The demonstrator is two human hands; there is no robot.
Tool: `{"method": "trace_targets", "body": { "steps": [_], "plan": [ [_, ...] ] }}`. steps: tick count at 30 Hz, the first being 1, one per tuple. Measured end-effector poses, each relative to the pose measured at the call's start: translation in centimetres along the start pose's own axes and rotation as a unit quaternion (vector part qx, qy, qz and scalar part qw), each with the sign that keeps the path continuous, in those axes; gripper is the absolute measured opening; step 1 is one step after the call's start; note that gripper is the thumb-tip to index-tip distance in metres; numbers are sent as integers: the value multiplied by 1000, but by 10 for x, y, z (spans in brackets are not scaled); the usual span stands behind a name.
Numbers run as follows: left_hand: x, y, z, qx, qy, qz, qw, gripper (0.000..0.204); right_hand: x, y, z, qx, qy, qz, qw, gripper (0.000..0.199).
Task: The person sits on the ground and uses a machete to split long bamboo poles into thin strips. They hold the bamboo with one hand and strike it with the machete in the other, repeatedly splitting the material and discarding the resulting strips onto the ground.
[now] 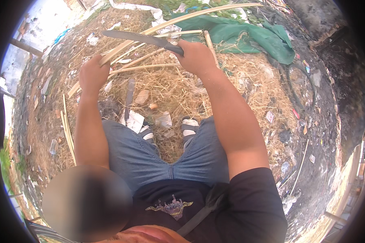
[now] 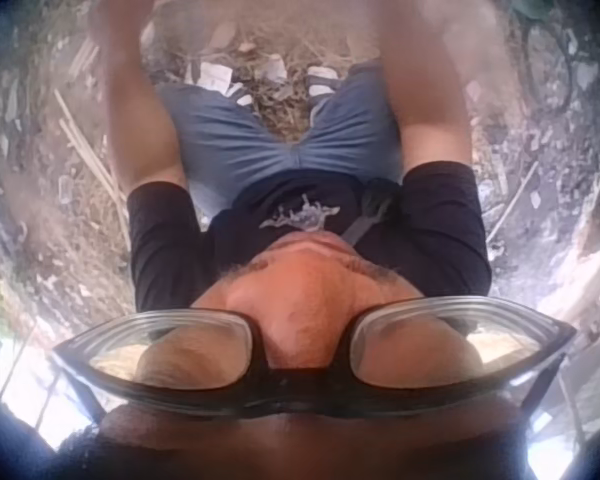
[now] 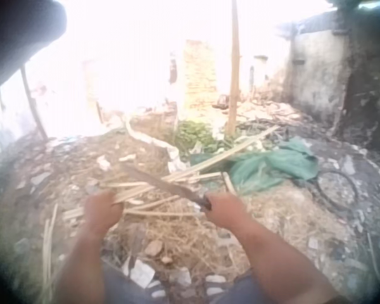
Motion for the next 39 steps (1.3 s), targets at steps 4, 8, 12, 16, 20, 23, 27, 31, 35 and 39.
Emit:
{"method": "trace_targets", "body": {
  "steps": [4,8,12,16,20,23,27,31,35,39],
  "plan": [
    [-4,3,0,-15,4,5,1000,21,-8,-29,8,131,32,46,990,28],
    [0,17,3,-9,8,28,1000,21,-10,-36,4,187,33,62,980,33],
    [-1,5,0,19,-5,25,999,21,-4,5,-2,49,4,0,999,37],
    [-6,2,1,8,-17,28,999,21,-4,-26,10,118,-14,28,992,35],
    [-7,11,2,11,-29,37,999,20,-8,-54,8,211,10,57,976,31],
    [0,12,2,12,-24,30,999,20,-6,-25,3,140,19,53,989,31],
    [1,5,0,19,-42,2,999,20,-3,-8,2,9,-24,14,1000,27],
    [-7,4,3,-6,-34,6,999,21,-5,-57,10,144,-82,51,985,32],
    [-6,21,2,-18,-21,19,999,21,-9,-63,7,189,-58,93,976,40],
    [-2,11,1,-11,-15,-20,1000,21,-9,-17,3,110,11,33,993,27]
  ]
}}
Point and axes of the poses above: each hand's wrist, its own z-axis towards the middle knuckle, its own x-axis out of the palm, y = z × x, the point moved 4 cm from there along z, towards the middle knuckle, and after that the axes turned 8 degrees about x, right-handed, at the moved point
